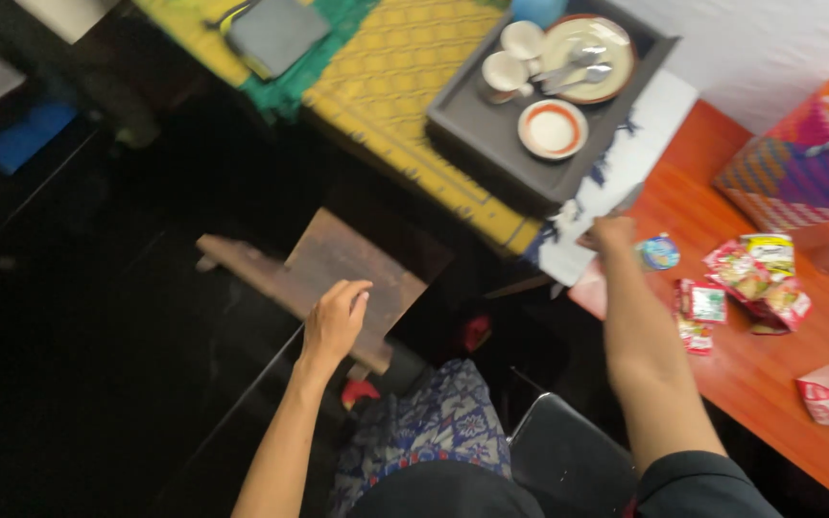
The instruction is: The person wipes cutlery, plates, and a small container with a cloth and places them on a tray. They also wipe a knife and a small jar before arranging the items on the tray.
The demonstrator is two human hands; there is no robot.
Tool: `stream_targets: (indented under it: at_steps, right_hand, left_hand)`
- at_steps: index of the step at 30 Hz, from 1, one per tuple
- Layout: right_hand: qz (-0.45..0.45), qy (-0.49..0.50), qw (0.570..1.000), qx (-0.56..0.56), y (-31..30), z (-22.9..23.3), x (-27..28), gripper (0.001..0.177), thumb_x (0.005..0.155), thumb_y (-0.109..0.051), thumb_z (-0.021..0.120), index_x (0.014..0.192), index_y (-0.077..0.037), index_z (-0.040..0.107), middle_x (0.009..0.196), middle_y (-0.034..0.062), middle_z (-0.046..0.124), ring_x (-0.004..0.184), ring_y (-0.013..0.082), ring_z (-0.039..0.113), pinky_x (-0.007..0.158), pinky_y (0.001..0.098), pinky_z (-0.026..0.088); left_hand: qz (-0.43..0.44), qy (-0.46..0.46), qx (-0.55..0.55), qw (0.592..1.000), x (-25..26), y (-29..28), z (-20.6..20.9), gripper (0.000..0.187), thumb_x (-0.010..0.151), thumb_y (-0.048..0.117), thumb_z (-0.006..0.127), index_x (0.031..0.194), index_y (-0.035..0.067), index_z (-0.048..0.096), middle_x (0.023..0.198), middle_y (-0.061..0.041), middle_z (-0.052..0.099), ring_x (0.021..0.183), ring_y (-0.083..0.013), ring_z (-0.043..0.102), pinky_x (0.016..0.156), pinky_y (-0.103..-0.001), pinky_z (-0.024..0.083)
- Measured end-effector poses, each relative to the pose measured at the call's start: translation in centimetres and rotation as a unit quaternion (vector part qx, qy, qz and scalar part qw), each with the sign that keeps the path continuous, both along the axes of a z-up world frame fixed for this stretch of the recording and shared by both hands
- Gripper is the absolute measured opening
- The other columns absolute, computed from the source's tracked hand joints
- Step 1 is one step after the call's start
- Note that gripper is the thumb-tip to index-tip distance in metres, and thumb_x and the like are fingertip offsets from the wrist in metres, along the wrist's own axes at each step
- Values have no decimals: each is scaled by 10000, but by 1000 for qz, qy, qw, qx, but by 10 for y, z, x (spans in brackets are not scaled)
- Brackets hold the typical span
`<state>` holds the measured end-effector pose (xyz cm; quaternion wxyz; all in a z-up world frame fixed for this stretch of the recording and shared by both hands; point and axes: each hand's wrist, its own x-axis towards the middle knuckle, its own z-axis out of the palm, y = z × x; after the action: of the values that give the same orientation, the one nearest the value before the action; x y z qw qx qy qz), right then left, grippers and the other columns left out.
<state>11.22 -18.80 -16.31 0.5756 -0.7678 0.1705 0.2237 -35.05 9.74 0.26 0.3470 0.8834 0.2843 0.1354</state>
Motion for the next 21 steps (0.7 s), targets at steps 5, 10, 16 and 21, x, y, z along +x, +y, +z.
stream_targets:
  at_steps: [5,10,16,21]
  right_hand:
    - [-68,17,981,181,-4,37,-68,400,857,88,550,1245,126,458,1126,243,679,997,376,755,815,389,640]
    - [58,-142,967,202,-8,54,-173,448,1084,-53,443,1500,108,474,1330,237,656,1081,332,723,827,452,652]
    - [147,57,921,355,71,99,-315,463,1028,-73,489,1484,-1,514,1190,152,664,922,211,716,677,301,601]
    - [239,92,914,315,140,144,-374,548,957,-49,557,1498,-8,484,1166,129,690,886,189,719,657,301,612]
  left_hand:
    - [83,-15,-27,996,-101,34,-9,187,948,165,634,1093,106,737,1037,-104,731,951,-344,699,801,-424,550]
    - [107,-85,-32,990,-136,62,-25,178,941,151,642,1066,79,747,1039,-132,741,977,-339,708,819,-405,560]
    - [51,-145,-157,976,-86,63,-21,233,956,194,642,1092,39,750,1027,-132,777,987,-258,751,857,-344,570]
    - [-17,-69,-313,947,-38,56,-7,311,988,278,636,1117,20,753,973,-117,796,932,-205,743,837,-317,557]
